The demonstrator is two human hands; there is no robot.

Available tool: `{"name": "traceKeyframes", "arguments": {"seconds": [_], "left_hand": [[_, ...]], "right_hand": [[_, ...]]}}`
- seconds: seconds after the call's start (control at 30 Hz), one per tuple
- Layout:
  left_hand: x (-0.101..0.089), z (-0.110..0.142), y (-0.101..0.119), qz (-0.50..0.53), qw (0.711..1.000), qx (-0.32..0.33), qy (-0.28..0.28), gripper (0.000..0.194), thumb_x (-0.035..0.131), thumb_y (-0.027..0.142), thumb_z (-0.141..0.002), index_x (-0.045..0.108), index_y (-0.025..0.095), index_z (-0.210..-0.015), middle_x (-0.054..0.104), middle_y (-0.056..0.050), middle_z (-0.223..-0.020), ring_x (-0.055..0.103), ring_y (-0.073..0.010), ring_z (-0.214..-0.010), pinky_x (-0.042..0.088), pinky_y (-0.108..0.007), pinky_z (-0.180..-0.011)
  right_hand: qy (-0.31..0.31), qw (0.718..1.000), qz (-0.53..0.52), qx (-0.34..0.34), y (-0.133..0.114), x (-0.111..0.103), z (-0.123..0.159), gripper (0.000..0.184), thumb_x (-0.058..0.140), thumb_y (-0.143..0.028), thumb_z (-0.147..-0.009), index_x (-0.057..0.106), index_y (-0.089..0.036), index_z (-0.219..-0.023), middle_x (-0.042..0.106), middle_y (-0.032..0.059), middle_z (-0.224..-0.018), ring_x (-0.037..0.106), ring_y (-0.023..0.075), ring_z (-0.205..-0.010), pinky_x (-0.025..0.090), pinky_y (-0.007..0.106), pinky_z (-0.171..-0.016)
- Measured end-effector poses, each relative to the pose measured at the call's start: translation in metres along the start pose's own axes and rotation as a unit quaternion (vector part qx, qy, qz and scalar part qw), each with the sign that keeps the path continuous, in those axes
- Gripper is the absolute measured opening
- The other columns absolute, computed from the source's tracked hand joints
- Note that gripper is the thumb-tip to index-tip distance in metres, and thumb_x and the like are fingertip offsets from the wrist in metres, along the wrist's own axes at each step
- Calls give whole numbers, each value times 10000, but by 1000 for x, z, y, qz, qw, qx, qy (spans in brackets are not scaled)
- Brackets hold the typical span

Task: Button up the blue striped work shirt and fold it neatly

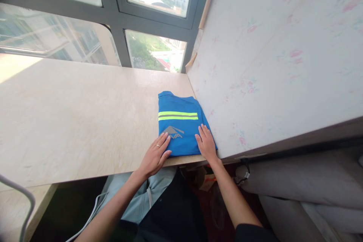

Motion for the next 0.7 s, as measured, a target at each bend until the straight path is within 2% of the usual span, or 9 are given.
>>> {"name": "traceKeyframes", "arguments": {"seconds": [0.13,0.2,0.27,0.3,0.37,0.43,0.47,0.57,0.7], "left_hand": [[-20,9,-23,138,989,-24,44,450,399,317,-987,468,185,-1412,499,-103,-1448,421,-195,-1378,392,-398,-1125],[-38,17,-47,181,975,-73,108,367,420,247,-955,585,185,-1277,626,-100,-1293,579,-186,-1215,473,-373,-1036],[-57,27,-74,206,955,-130,168,321,415,168,-894,673,179,-1084,711,-79,-1065,671,-172,-986,536,-337,-894],[-65,33,-87,211,946,-161,188,311,412,137,-854,696,178,-974,722,-62,-949,681,-163,-882,545,-315,-822],[-80,46,-111,211,924,-231,218,282,418,115,-778,693,179,-776,703,-30,-759,662,-150,-726,530,-279,-702],[-91,59,-127,211,898,-296,249,256,427,129,-742,665,179,-662,667,-11,-640,631,-144,-634,501,-259,-629],[-94,64,-132,215,884,-318,266,252,428,141,-741,659,178,-646,654,-7,-609,617,-140,-603,490,-252,-605],[-98,70,-133,226,864,-337,299,259,429,168,-762,675,176,-682,642,-1,-599,602,-134,-584,478,-242,-586],[-96,66,-128,211,875,-325,291,270,428,163,-783,696,178,-753,670,-5,-665,620,-133,-634,488,-242,-624]], "right_hand": [[68,995,0,71,-16,-15,-10,687,344,-582,-953,488,-83,-1403,414,224,-1478,347,348,-1405,262,595,-1139],[114,989,-55,73,-47,-23,-16,631,416,-572,-933,538,-114,-1349,458,200,-1453,370,343,-1387,250,605,-1136],[121,968,-206,79,-87,-20,-22,519,517,-542,-897,616,-161,-1234,572,165,-1344,497,298,-1280,361,529,-1094],[97,938,-316,103,-107,-9,-25,446,546,-517,-891,649,-179,-1163,637,145,-1247,581,269,-1167,444,473,-1023],[10,821,-547,162,-153,28,-27,374,525,-506,-910,674,-179,-1014,710,110,-1012,673,210,-858,547,387,-806],[-104,718,-665,177,-206,70,-27,333,587,-486,-878,675,-168,-921,706,76,-845,651,169,-678,544,328,-674],[-138,693,-685,176,-227,87,-26,325,602,-476,-869,675,-161,-894,694,63,-794,636,155,-638,536,307,-645],[-152,704,-669,182,-250,127,-30,295,620,-443,-853,667,-152,-865,676,41,-764,626,135,-633,524,269,-633],[-130,747,-626,182,-243,145,-33,257,608,-410,-859,644,-158,-895,669,31,-807,639,139,-679,534,267,-662]]}}
Point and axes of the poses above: each hand's wrist, its own z-axis away from the middle knuckle, its own x-axis out of the palm, y = z × x, the point moved 8 cm from there along -z, towards the middle knuckle
